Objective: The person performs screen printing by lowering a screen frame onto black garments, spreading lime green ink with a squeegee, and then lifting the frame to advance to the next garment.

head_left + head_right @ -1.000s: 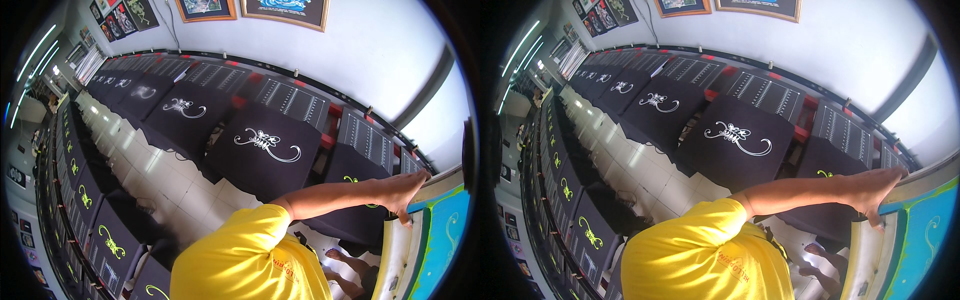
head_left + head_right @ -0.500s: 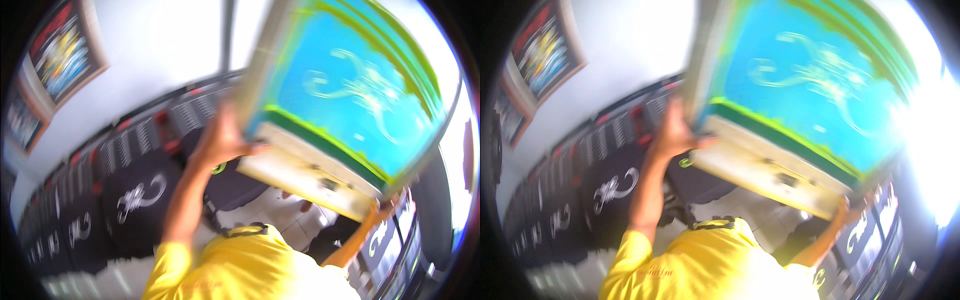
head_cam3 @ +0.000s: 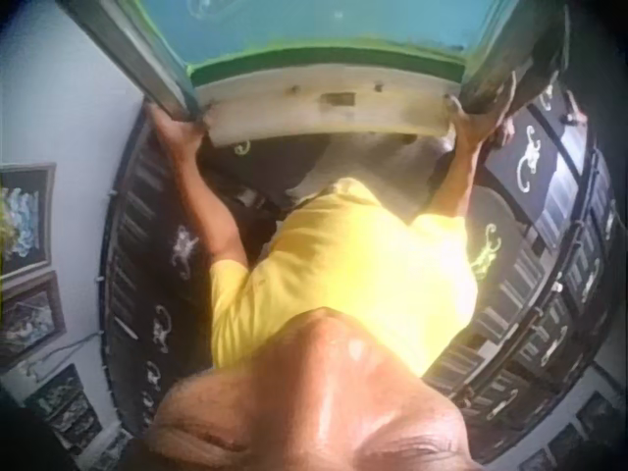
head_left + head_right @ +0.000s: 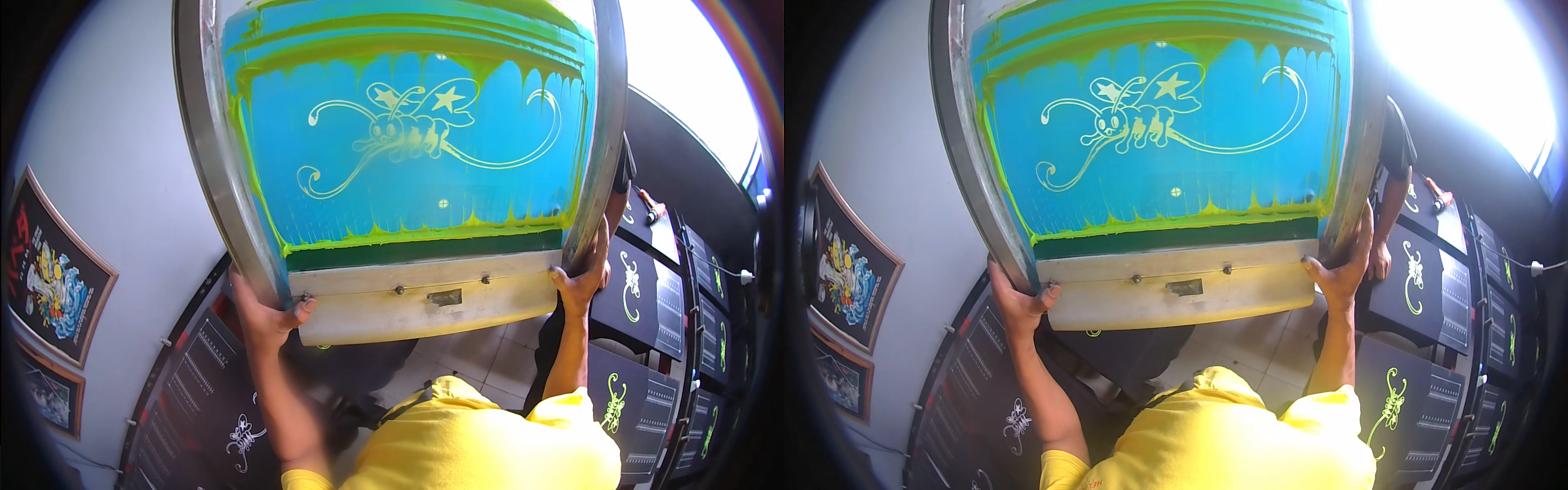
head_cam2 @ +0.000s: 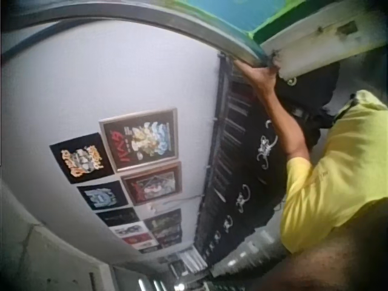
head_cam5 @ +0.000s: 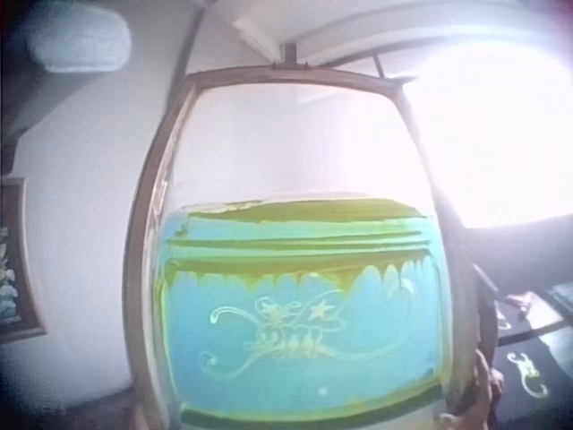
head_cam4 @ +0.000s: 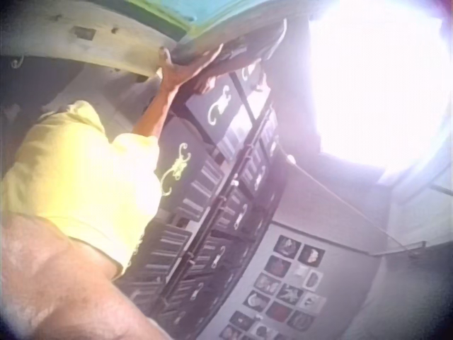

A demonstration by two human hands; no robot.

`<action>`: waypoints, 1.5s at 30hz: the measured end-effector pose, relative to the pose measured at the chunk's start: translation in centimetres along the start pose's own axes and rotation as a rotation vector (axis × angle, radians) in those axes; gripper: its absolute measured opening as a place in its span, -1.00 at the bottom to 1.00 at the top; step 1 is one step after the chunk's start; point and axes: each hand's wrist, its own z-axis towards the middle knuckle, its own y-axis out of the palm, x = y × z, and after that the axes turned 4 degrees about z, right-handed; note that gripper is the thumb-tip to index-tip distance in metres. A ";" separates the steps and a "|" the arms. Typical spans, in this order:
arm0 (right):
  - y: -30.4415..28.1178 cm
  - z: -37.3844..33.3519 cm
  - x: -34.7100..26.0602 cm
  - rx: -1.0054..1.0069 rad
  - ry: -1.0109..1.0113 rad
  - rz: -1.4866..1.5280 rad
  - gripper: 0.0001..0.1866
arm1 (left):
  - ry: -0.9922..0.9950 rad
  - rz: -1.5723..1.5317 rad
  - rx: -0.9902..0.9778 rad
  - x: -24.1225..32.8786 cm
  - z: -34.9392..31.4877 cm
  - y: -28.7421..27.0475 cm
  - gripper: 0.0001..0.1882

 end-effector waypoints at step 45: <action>0.4 0.8 0.4 -0.042 -0.040 0.114 0.27 | -0.024 0.179 -0.041 0.3 -1.5 -1.1 0.05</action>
